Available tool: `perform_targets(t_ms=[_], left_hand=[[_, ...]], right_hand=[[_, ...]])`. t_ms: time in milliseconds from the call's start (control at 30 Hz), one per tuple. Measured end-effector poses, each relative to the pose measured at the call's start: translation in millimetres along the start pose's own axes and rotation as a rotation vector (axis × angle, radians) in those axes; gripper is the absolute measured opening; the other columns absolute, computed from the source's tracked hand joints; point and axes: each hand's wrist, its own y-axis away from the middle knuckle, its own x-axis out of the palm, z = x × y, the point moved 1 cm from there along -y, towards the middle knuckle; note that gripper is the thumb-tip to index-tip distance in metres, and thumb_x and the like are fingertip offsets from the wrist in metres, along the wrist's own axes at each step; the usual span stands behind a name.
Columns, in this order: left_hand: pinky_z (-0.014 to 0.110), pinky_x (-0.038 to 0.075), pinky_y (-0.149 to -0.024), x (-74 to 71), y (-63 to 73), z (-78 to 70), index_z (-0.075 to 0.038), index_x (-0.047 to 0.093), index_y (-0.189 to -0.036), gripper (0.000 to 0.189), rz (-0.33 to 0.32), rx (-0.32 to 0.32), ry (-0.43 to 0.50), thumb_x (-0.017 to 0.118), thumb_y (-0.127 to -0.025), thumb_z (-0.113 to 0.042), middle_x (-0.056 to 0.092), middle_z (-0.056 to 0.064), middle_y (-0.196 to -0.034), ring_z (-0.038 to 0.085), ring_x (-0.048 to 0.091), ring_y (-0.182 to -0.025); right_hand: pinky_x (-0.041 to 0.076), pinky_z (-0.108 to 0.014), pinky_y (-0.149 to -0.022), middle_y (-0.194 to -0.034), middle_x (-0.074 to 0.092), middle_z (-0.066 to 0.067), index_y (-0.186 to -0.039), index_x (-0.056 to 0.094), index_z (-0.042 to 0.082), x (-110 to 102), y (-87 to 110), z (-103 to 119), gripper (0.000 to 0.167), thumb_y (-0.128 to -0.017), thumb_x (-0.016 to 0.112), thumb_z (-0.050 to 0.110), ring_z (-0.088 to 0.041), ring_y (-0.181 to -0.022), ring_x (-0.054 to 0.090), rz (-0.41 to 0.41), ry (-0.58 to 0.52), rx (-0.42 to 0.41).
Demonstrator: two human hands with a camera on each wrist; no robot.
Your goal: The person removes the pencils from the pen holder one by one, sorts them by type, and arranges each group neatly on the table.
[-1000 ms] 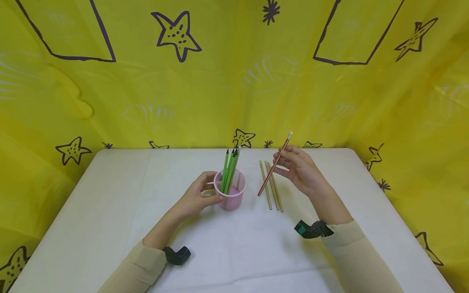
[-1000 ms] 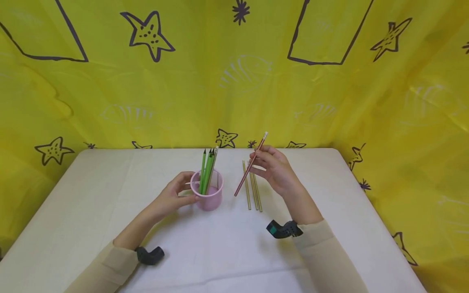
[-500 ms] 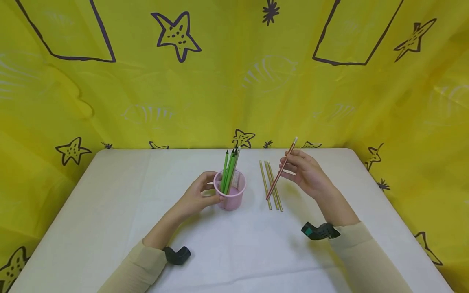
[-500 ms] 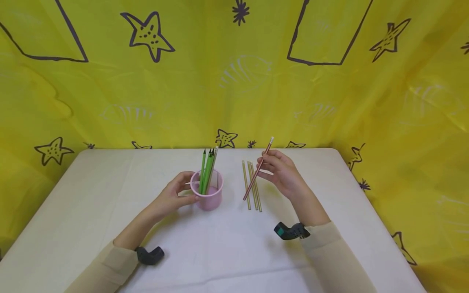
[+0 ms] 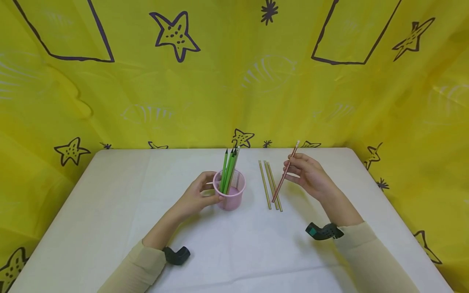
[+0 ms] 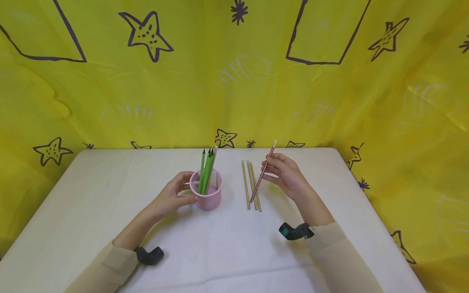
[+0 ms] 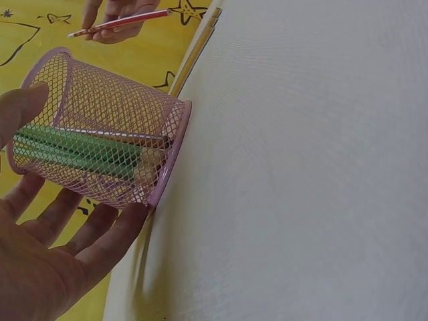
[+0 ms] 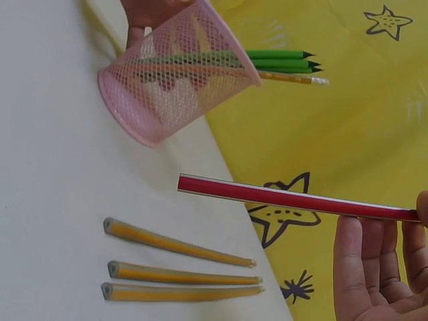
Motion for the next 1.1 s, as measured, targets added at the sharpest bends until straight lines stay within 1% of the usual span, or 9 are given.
perform_targets(t_ms=[133,400,667,800,1100], left_hand=[[0.053,0.047,-0.106,-1.2,0.5,1.0,-0.015,0.043,-0.141,0.067,0.002,0.001,-0.012,0.079,-0.085,-0.014,0.048,0.011,-0.147,0.038,0.048,-0.134],[0.053,0.045,-0.108,-1.5,-0.1,0.9,-0.014,0.043,-0.142,0.067,-0.001,-0.011,-0.017,0.078,-0.085,-0.014,0.047,0.011,-0.148,0.037,0.048,-0.134],[0.051,0.048,-0.105,-0.8,-0.8,0.9,-0.012,0.042,-0.143,0.068,-0.001,-0.001,-0.008,0.078,-0.085,-0.011,0.048,0.012,-0.147,0.037,0.049,-0.133],[0.050,0.048,-0.105,0.0,-0.9,0.0,-0.011,0.042,-0.142,0.068,-0.006,-0.006,-0.008,0.079,-0.085,-0.011,0.048,0.012,-0.147,0.036,0.050,-0.132],[0.051,0.049,-0.104,0.2,0.6,-1.6,-0.012,0.042,-0.142,0.068,-0.007,-0.009,-0.006,0.078,-0.085,-0.010,0.047,0.012,-0.147,0.037,0.049,-0.133]], right_hand=[[0.060,-0.033,-0.086,-0.095,0.068,-0.001,-0.104,0.058,0.012,-3.1,-2.3,-2.7,0.006,-0.104,0.052,0.014,-0.015,-0.090,0.067,-0.019,0.025,0.025],[0.060,-0.032,-0.085,-0.095,0.067,0.000,-0.105,0.057,0.013,-9.1,-6.6,-4.6,0.005,-0.104,0.054,0.017,-0.015,-0.090,0.067,-0.050,0.070,0.068],[0.060,-0.031,-0.085,-0.093,0.068,0.001,-0.104,0.057,0.015,-16.8,-10.6,-7.0,0.005,-0.104,0.054,0.019,-0.013,-0.089,0.067,-0.068,0.114,0.111],[0.060,-0.029,-0.084,-0.093,0.068,0.001,-0.103,0.058,0.015,-21.0,-10.9,-8.8,0.006,-0.104,0.053,0.019,-0.012,-0.087,0.066,-0.071,0.136,0.125],[0.059,-0.028,-0.085,-0.094,0.068,0.003,-0.104,0.057,0.016,-27.9,-13.1,-10.2,0.009,-0.103,0.056,0.025,-0.013,-0.089,0.065,-0.101,0.207,0.154]])
